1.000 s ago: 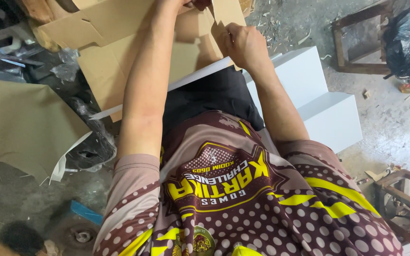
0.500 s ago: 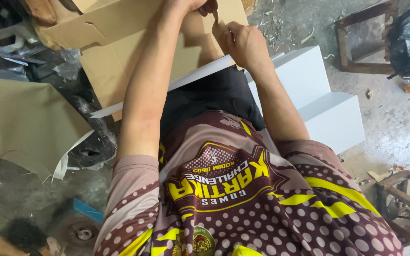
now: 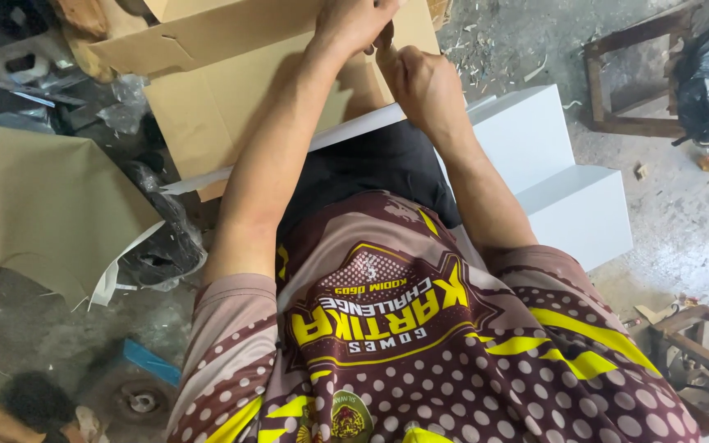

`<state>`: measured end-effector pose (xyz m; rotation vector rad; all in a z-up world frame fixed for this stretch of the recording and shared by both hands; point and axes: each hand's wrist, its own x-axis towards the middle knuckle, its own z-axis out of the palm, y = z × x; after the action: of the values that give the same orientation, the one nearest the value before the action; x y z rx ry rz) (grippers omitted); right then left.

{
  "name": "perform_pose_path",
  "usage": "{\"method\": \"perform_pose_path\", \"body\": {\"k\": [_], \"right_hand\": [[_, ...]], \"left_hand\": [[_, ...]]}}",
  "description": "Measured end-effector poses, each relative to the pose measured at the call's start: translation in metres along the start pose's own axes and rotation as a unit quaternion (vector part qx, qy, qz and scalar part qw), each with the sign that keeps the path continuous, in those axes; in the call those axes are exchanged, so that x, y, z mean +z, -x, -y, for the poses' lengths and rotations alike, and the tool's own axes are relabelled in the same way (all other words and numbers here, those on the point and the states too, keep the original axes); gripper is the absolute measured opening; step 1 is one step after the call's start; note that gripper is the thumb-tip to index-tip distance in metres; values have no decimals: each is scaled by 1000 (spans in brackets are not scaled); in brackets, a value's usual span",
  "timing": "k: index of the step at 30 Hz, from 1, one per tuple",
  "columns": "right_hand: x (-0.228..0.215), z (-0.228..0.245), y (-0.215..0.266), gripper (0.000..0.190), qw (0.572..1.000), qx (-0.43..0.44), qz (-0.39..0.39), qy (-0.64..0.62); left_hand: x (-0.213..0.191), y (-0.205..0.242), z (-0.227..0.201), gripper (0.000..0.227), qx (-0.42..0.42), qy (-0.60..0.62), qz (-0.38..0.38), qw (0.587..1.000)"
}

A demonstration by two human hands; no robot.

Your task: Assembling white cardboard boxes by folding them and then inserting them into brown cardboard sleeves.

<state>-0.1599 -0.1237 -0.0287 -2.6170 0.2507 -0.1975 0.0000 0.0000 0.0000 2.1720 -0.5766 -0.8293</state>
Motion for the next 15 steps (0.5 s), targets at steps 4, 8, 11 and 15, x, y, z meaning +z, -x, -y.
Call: {"method": "perform_pose_path", "body": {"k": [4,8,11,15], "right_hand": [[-11,6,-2,47,999,34,40,-9],[-3,-18,-19,61,981,106,158,35],[21,-44,-16,65,983,0,133,128],[-15,2,-11,56,980,107,166,10]], "left_hand": [[22,-2,-2,49,-17,91,28,995],[36,-21,16,40,-14,228,123,966],[35,-17,20,39,20,198,132,971],[33,-14,21,30,3,213,133,968]]}}
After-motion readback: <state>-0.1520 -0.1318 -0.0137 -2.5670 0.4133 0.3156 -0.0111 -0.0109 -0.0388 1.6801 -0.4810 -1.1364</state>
